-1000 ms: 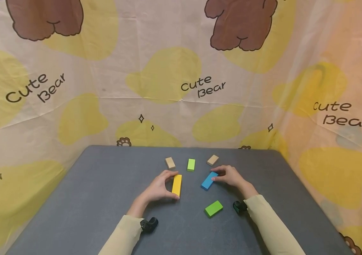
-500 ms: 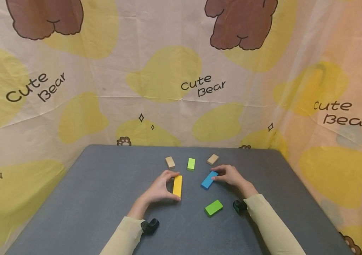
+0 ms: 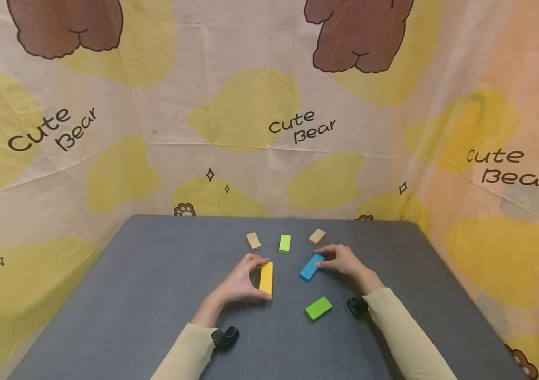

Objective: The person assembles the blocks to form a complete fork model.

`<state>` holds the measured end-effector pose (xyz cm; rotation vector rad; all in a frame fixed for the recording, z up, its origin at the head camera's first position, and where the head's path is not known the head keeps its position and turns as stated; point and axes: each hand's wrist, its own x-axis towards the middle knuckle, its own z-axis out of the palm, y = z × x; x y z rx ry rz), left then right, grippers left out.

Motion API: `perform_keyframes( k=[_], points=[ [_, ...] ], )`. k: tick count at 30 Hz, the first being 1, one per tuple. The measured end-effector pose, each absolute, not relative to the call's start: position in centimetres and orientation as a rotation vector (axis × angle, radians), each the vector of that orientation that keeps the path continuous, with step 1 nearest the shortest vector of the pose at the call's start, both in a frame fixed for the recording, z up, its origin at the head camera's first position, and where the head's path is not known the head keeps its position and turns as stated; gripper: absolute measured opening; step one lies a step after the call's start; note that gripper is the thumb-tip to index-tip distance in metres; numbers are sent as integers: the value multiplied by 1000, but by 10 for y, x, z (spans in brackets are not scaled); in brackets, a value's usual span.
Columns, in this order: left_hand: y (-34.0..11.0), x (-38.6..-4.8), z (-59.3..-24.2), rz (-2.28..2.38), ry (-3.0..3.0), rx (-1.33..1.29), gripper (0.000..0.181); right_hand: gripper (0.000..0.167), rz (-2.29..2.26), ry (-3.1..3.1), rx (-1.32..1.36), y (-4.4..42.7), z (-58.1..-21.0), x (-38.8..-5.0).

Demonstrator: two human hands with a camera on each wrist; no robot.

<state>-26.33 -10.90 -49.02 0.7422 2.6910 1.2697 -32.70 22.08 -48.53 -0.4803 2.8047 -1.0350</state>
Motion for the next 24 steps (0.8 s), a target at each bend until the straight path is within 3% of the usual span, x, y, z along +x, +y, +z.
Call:
perform_keyframes(
  k=[24],
  points=[
    [-97, -257, -493, 1278, 2656, 781, 86, 46, -1016, 2798, -464, 221, -485, -327]
  ],
)
